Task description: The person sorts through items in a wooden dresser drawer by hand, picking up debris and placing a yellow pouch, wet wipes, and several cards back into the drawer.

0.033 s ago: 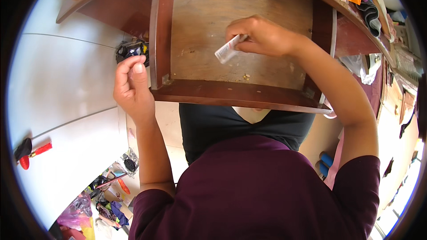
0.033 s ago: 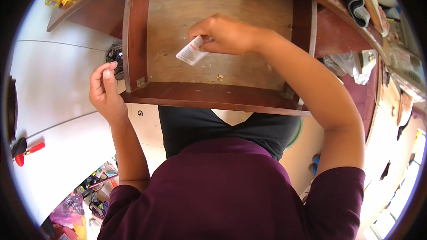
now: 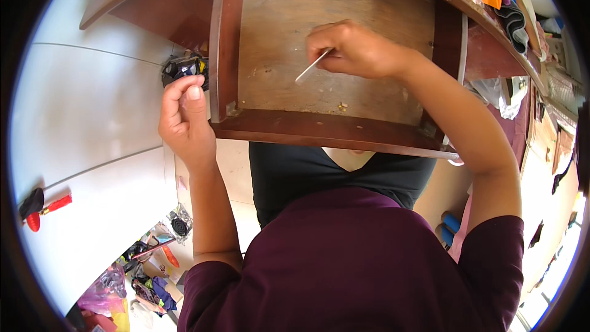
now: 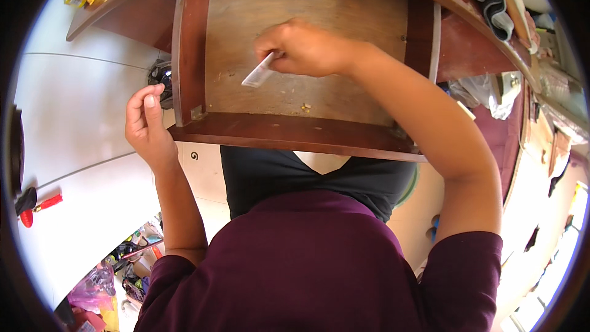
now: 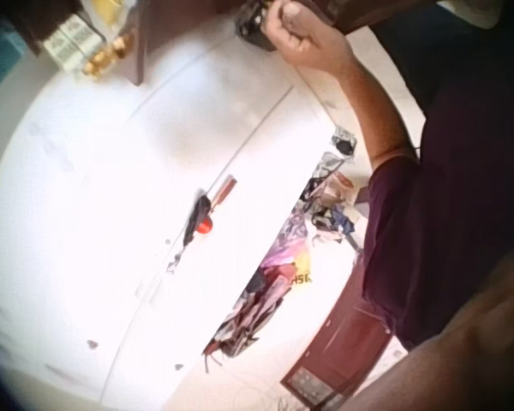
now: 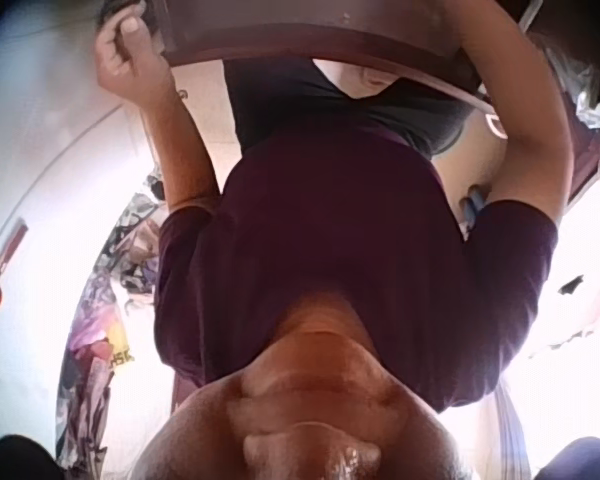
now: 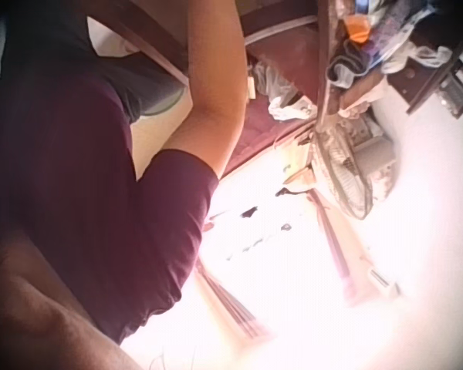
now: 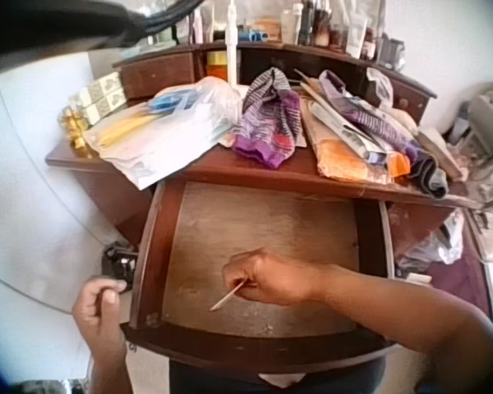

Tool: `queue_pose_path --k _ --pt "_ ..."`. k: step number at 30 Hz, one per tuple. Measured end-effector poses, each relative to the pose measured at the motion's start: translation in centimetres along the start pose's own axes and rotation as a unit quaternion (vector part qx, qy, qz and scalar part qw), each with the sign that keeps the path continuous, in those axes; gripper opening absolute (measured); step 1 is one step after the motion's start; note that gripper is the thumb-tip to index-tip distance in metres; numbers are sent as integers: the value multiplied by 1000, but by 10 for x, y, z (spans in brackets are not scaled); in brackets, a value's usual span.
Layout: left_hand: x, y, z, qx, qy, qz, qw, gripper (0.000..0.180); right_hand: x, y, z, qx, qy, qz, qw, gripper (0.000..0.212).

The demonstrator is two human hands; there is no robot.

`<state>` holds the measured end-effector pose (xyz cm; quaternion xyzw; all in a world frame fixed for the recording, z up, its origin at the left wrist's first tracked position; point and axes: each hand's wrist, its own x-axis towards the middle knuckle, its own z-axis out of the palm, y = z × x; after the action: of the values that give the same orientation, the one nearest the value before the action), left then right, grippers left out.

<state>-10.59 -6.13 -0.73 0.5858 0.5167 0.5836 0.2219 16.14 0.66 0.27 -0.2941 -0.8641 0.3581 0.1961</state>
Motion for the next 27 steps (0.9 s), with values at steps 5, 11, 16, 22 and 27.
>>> queue_pose_path --k 5,11,16,22,27 --pt "0 2 1 -11 -11 -9 1000 15 52 1 48 -35 -24 -40 998 19" --pt "-1 1 -1 -12 -6 -10 1000 14 63 -4 69 -77 -116 -21 990 16" --pt "0 1 -1 -15 -7 -5 1000 14 49 -2 50 -98 -204 -14 974 13" --pt "0 0 -1 -24 -8 -4 1000 13 16 -11 26 -143 -253 38 956 12" --pt "0 2 -1 -24 -10 -20 999 13 -3 -14 13 -152 -242 59 956 10"
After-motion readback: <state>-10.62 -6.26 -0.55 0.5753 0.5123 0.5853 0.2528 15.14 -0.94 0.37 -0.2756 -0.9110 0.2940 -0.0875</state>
